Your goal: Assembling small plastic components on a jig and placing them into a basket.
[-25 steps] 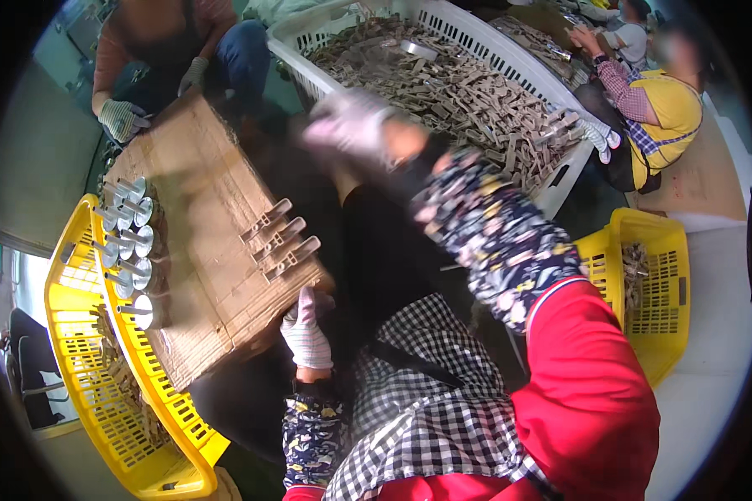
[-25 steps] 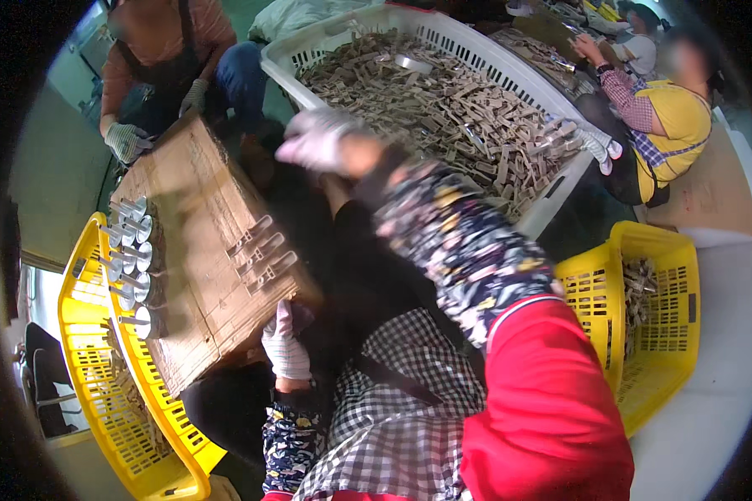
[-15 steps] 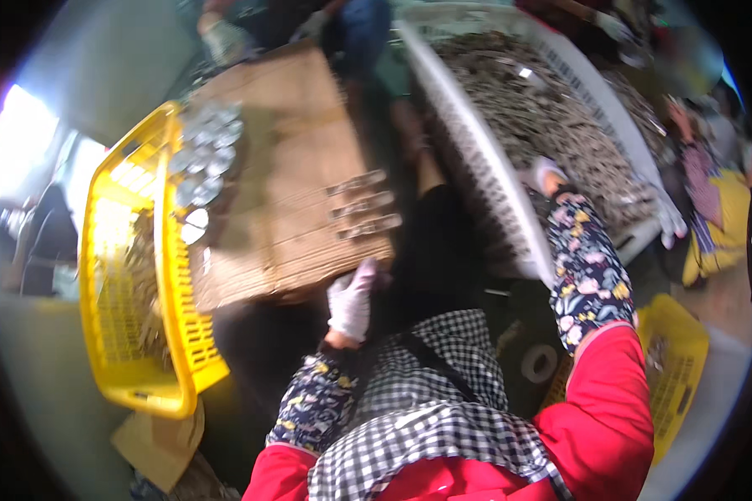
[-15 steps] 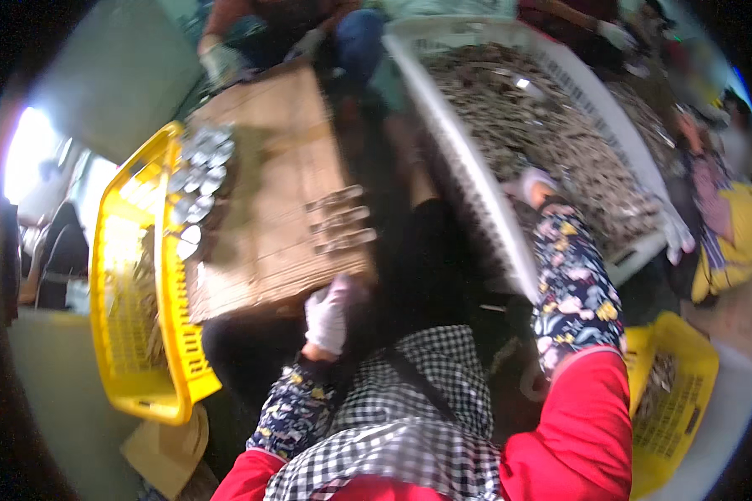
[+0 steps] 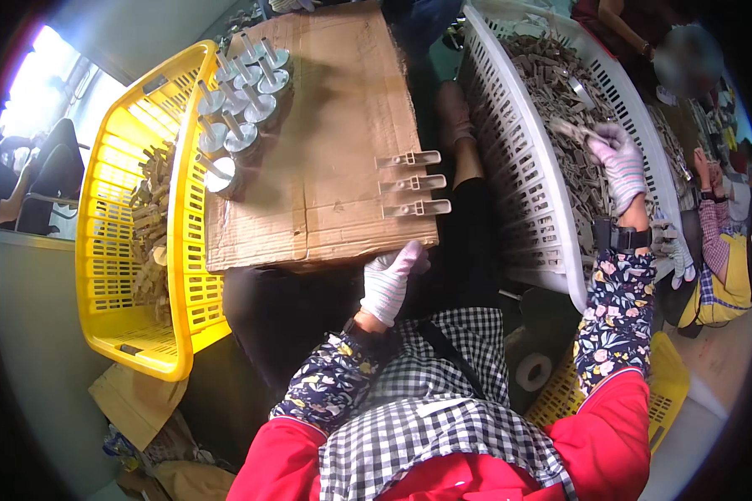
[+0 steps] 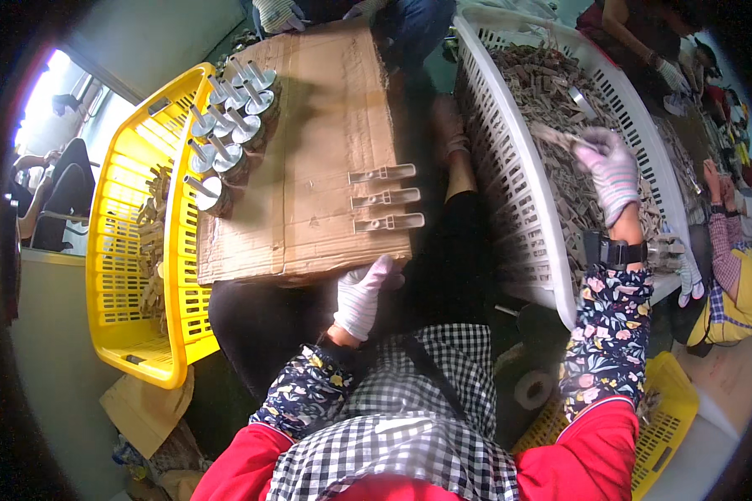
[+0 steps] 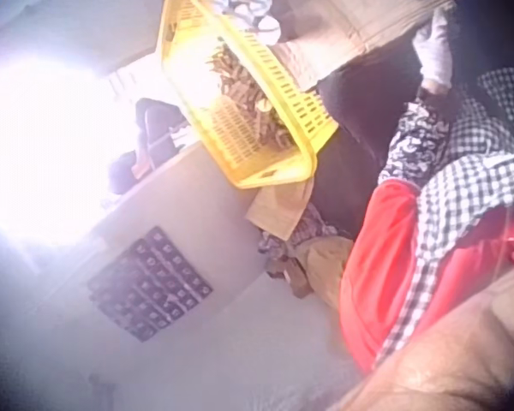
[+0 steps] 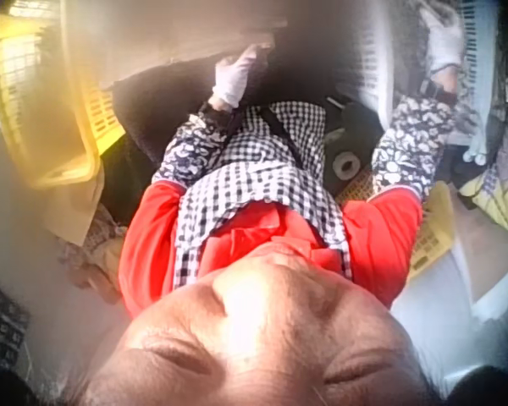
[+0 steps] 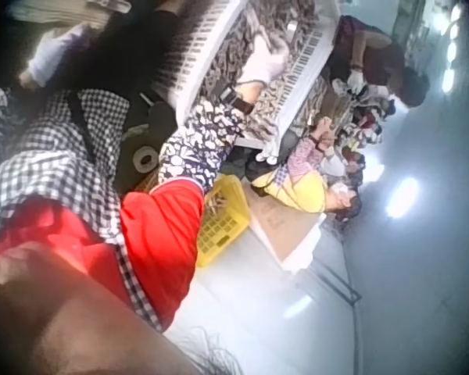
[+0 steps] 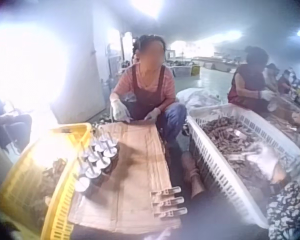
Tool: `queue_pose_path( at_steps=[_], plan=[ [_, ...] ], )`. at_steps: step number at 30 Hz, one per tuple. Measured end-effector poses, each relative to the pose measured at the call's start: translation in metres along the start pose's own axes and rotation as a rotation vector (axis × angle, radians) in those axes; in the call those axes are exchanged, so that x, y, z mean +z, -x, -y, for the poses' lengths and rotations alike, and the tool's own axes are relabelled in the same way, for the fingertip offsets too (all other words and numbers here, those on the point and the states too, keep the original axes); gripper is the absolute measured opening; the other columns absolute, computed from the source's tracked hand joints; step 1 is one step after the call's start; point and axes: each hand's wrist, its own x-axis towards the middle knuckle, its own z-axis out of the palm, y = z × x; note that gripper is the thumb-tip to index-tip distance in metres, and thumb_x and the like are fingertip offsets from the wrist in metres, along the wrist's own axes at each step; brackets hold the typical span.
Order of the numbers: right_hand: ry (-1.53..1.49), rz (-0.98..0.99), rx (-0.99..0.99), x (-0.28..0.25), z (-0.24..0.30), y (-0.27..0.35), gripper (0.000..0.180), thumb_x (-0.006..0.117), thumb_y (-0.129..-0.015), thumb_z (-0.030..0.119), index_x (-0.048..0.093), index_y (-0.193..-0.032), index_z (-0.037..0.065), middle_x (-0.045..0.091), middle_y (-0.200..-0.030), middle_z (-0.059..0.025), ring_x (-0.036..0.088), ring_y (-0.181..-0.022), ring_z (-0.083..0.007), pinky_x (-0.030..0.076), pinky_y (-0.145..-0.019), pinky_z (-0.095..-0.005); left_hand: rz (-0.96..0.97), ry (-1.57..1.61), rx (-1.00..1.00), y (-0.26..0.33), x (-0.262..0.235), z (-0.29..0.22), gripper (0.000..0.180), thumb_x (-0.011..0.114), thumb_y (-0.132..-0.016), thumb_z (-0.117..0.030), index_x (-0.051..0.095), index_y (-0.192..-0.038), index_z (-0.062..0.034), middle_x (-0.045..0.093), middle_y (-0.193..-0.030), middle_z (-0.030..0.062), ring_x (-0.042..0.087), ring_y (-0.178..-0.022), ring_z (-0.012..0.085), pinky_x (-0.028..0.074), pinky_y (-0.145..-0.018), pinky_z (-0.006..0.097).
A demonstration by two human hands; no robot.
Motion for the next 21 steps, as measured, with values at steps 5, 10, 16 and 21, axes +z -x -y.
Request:
queue_pose_path(
  at_steps=[5,10,16,21],
  plan=[
    [-0.227,0.472,0.124,0.121,0.060,0.016,0.016,0.064,-0.081,0.009,0.064,-0.096,0.002,0.063,-0.083,-0.0042,0.057,-0.072,-0.0101,0.046,-0.063,-0.0222,-0.023,0.021,-0.006,-0.002,0.002,0.001,0.028,0.069,-0.081,-0.026,0.068,-0.087,0.0011,0.066,-0.079,0.0073,0.062,-0.071,0.0138,0.051,-0.070,0.027],
    [-0.234,0.633,0.269,0.201,0.047,-0.002,0.015,0.068,-0.079,0.013,0.066,-0.091,0.005,0.062,-0.076,0.0009,0.050,-0.065,-0.0054,0.041,-0.060,-0.0201,-0.005,0.025,-0.066,0.000,0.002,-0.002,0.030,0.067,-0.082,-0.027,0.067,-0.090,0.0015,0.066,-0.081,0.0075,0.062,-0.072,0.0136,0.050,-0.071,0.026],
    [-0.160,0.620,0.252,0.233,0.034,-0.008,0.014,0.067,-0.080,0.016,0.066,-0.090,0.007,0.062,-0.073,0.0024,0.049,-0.059,-0.0053,0.040,-0.054,-0.0198,-0.004,0.034,-0.061,0.000,0.001,-0.002,0.029,0.066,-0.083,-0.027,0.067,-0.092,0.0010,0.066,-0.081,0.0074,0.062,-0.072,0.0137,0.050,-0.071,0.027],
    [-0.152,0.661,0.250,0.236,0.025,-0.008,0.017,0.068,-0.077,0.017,0.067,-0.089,0.004,0.065,-0.081,-0.0043,0.058,-0.075,-0.0139,0.044,-0.069,-0.0278,0.002,0.045,-0.041,0.000,0.002,0.000,0.027,0.067,-0.083,-0.026,0.067,-0.092,-0.0003,0.066,-0.080,0.0070,0.062,-0.072,0.0137,0.050,-0.070,0.027]
  ],
)
